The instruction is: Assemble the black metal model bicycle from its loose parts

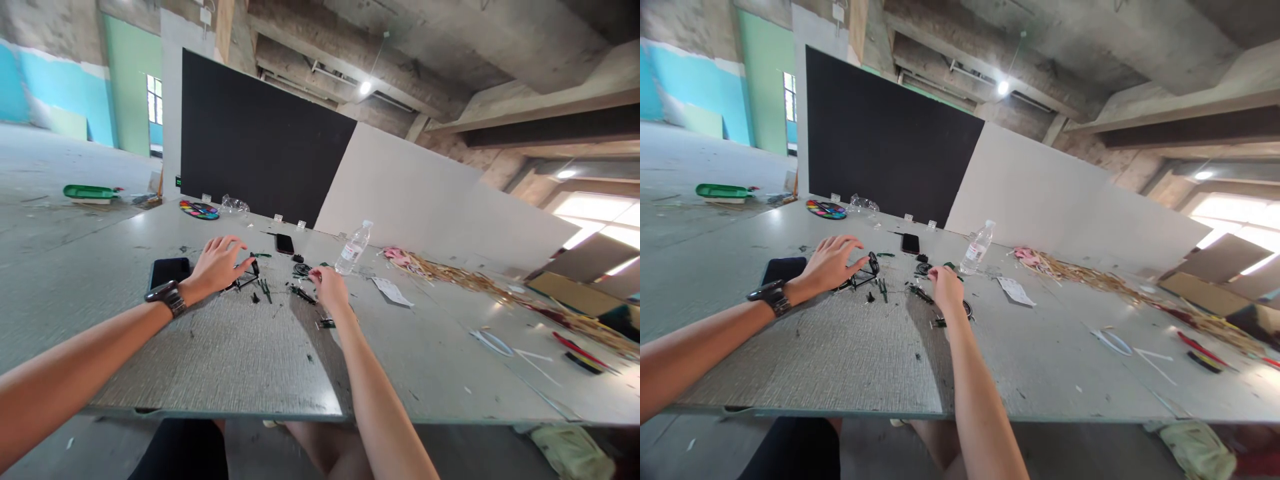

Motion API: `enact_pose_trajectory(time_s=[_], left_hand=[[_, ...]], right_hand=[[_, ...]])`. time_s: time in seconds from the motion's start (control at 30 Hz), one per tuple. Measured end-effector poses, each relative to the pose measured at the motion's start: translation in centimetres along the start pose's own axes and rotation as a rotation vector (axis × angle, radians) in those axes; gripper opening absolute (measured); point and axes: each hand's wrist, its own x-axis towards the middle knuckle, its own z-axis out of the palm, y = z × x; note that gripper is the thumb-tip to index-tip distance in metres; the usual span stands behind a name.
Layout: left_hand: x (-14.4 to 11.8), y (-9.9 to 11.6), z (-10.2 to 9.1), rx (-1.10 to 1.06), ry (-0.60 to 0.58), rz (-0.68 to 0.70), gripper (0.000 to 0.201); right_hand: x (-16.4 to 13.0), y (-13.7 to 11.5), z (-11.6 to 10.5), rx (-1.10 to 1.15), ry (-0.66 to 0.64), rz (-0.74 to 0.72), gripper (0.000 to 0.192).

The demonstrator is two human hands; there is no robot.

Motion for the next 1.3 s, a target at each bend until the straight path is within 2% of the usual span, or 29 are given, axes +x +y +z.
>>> enact_pose_trajectory(time_s=[0.03, 0.1, 0.2, 0.27, 0.33, 0.4, 0.47, 0.57, 0.67, 0.87, 1.0, 1.2, 1.3], left_hand=[[0.0, 0.6, -0.2, -0.042, 0.043, 0.037, 0.043], [-0.2, 1.8, -0.4, -0.178, 0.009, 0.087, 0.043], [-0.5, 3.4, 0.0, -0.449, -0.153, 0.06, 0.039], [-0.7, 3.8, 0.5, -0.56, -0.222, 0.037, 0.031], [-0.7, 3.9, 1.0, -0.642, -0.239, -0.003, 0.027], [-0.7, 3.6, 1.2, -0.691, -0.221, -0.051, 0.026], [-0.6, 3.4, 1.2, -0.713, -0.196, -0.083, 0.024], [-0.6, 3.4, 1.1, -0.721, -0.189, -0.086, 0.02], [-0.8, 3.6, 1.1, -0.706, -0.204, -0.071, 0.02], [-0.9, 3.4, 1.7, -0.694, -0.227, -0.055, 0.022], [-1.0, 3.1, 2.2, -0.733, -0.204, -0.041, 0.023], [-1.0, 3.3, 1.8, -0.725, -0.198, -0.067, 0.02], [-1.0, 3.4, 1.7, -0.747, -0.211, -0.084, 0.018]], right_hand=[[-0.2, -0.8, 0.1, 0.072, 0.033, -0.087, 0.017], [-0.6, -2.8, 0.6, 0.237, 0.05, -0.278, 0.02], [-1.2, -5.6, 1.8, 0.366, 0.043, -0.449, 0.022], [-1.4, -6.6, 2.3, 0.418, 0.043, -0.501, 0.022], [-1.4, -6.6, 2.5, 0.428, 0.039, -0.485, 0.023], [-1.3, -5.9, 2.6, 0.368, 0.035, -0.409, 0.027], [-1.1, -4.8, 2.6, 0.222, 0.008, -0.3, 0.028], [-0.7, -3.5, 2.9, -0.063, -0.132, -0.188, 0.025], [-0.5, -3.1, 3.3, -0.211, -0.215, -0.193, 0.024], [-0.1, -3.5, 3.5, -0.28, -0.207, -0.195, 0.023], [-0.2, -3.5, 3.4, -0.202, -0.183, -0.18, 0.03], [-0.8, -4.5, 2.4, 0.231, -0.038, -0.261, 0.021], [-1.1, -5.2, 1.9, 0.386, -0.028, -0.302, 0.019]])
